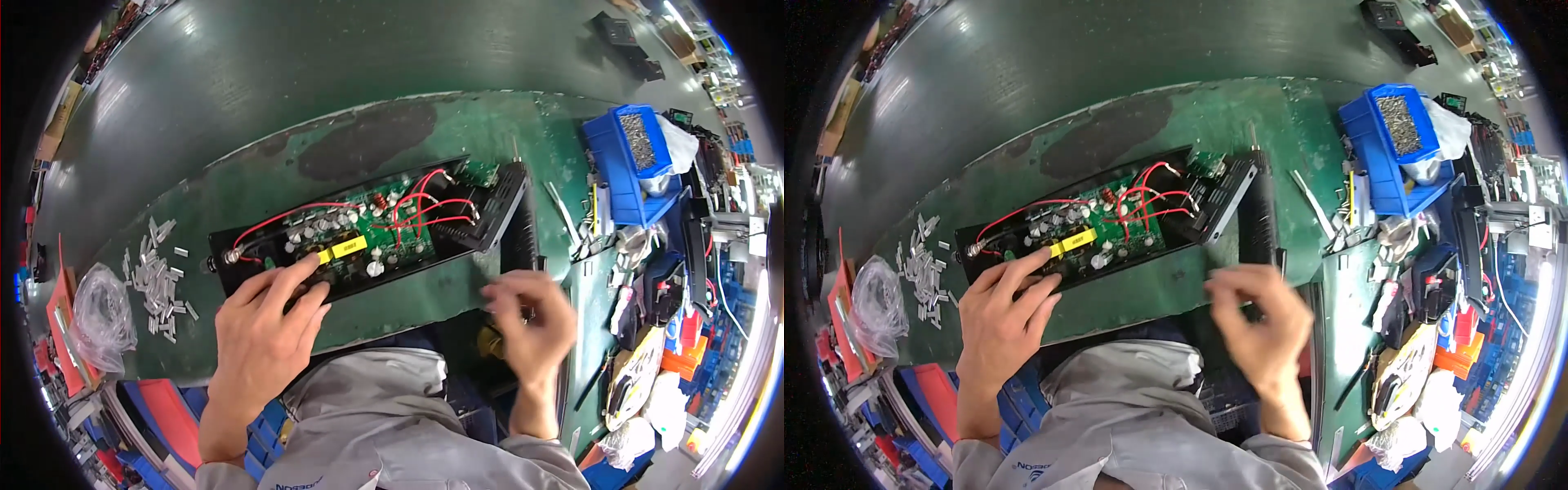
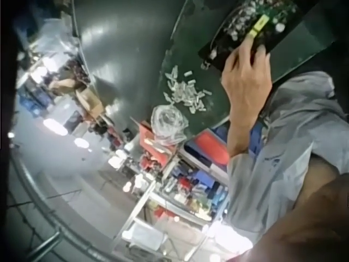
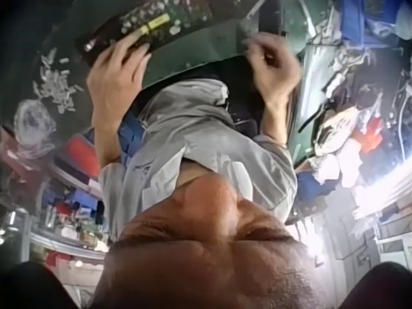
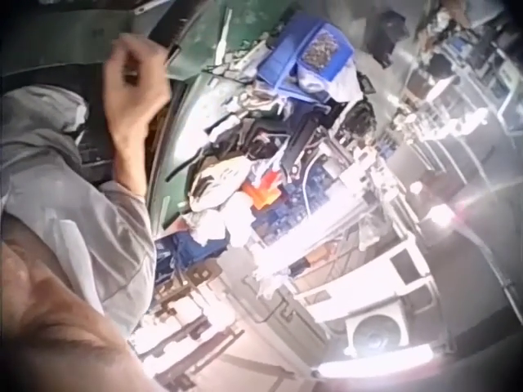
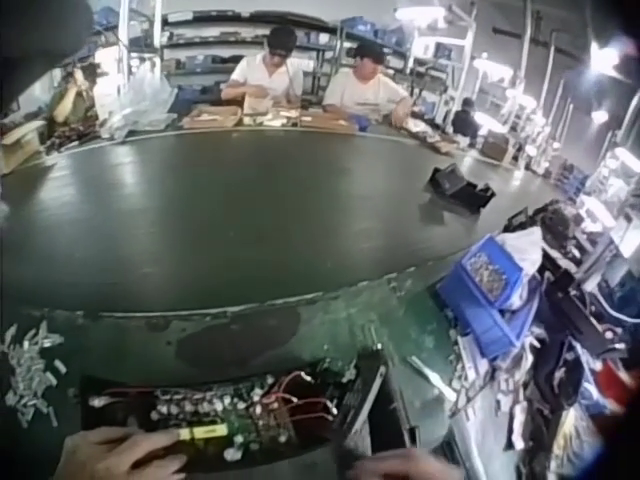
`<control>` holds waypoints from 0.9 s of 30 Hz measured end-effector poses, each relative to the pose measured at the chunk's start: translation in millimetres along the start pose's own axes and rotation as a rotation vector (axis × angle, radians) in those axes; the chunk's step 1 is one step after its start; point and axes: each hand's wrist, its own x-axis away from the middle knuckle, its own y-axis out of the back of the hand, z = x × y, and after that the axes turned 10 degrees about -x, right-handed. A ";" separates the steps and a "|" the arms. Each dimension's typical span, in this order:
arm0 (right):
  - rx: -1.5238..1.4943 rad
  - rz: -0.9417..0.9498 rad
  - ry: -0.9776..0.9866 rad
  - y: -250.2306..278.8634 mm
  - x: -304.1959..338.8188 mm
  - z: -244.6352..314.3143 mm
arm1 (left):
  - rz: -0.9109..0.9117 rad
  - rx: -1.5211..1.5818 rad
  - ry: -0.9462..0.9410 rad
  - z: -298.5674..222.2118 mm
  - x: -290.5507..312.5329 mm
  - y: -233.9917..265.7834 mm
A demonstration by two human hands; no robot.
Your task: Assembling internal components of an electronic device, including wiring and securing parts with an electric screwdriver.
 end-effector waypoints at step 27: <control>0.051 -0.095 -0.127 -69.9 31.8 -43.3 | 0.283 0.000 -0.037 8.6 -3.3 10.3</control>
